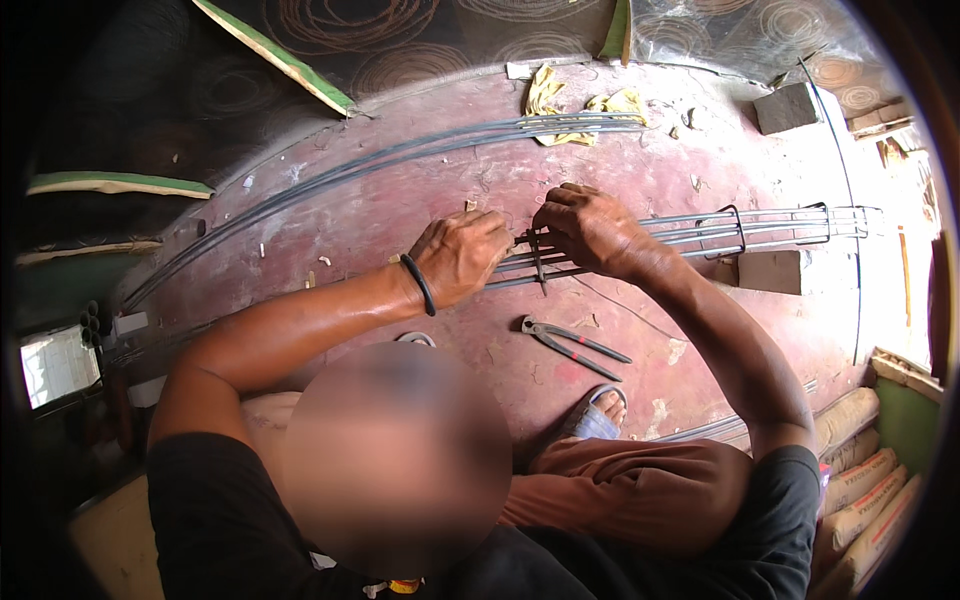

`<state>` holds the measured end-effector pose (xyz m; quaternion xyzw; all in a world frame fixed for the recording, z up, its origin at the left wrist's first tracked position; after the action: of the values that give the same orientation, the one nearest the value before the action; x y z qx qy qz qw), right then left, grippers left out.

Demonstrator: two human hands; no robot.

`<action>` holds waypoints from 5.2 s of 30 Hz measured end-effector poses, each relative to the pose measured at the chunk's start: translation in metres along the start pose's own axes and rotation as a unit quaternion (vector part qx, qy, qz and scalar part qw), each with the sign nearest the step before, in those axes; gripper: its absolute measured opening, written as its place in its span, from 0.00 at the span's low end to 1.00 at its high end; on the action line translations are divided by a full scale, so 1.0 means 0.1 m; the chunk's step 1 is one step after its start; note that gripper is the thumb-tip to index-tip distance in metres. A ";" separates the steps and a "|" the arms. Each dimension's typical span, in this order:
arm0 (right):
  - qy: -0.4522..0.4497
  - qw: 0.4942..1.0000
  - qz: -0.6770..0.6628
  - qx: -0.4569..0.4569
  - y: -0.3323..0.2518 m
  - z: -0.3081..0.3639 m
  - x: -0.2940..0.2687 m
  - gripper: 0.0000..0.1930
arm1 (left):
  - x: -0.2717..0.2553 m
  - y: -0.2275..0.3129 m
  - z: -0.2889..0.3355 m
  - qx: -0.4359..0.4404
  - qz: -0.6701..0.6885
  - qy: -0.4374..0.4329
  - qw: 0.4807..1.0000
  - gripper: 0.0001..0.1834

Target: The person assembles a metal reinforcement cage by tying transverse wire pieces to longitudinal rebar rods using a hook tool and wire ties.

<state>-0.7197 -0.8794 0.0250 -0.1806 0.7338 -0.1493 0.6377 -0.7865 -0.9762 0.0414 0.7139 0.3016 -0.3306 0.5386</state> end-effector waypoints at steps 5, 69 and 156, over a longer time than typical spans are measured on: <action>0.053 0.997 0.028 -0.043 -0.04 0.10 -0.02 0.11 | 0.21 -0.14 -0.06 -0.205 0.046 -0.017 0.977 0.07; -0.091 0.987 0.122 -0.057 -0.46 -0.65 -0.12 0.08 | 0.48 -1.02 0.06 -0.266 0.455 0.038 0.849 0.11; -0.515 0.751 0.253 -0.327 0.39 -1.01 -0.09 0.24 | 0.92 0.69 -0.27 -0.495 0.532 0.579 0.369 0.41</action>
<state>-0.8219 -0.8420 0.0296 -0.2353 0.3176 0.3815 0.8356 -0.6730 -0.9599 0.0124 0.3488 0.2070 0.7272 0.5538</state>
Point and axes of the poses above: each hand's wrist, its own z-axis away from the middle knuckle, its own x-axis out of the palm, y = z × x, the point moved 8 cm from there along -z, towards the middle knuckle, and after that the axes turned 10 degrees about z, right-handed, at the moved point
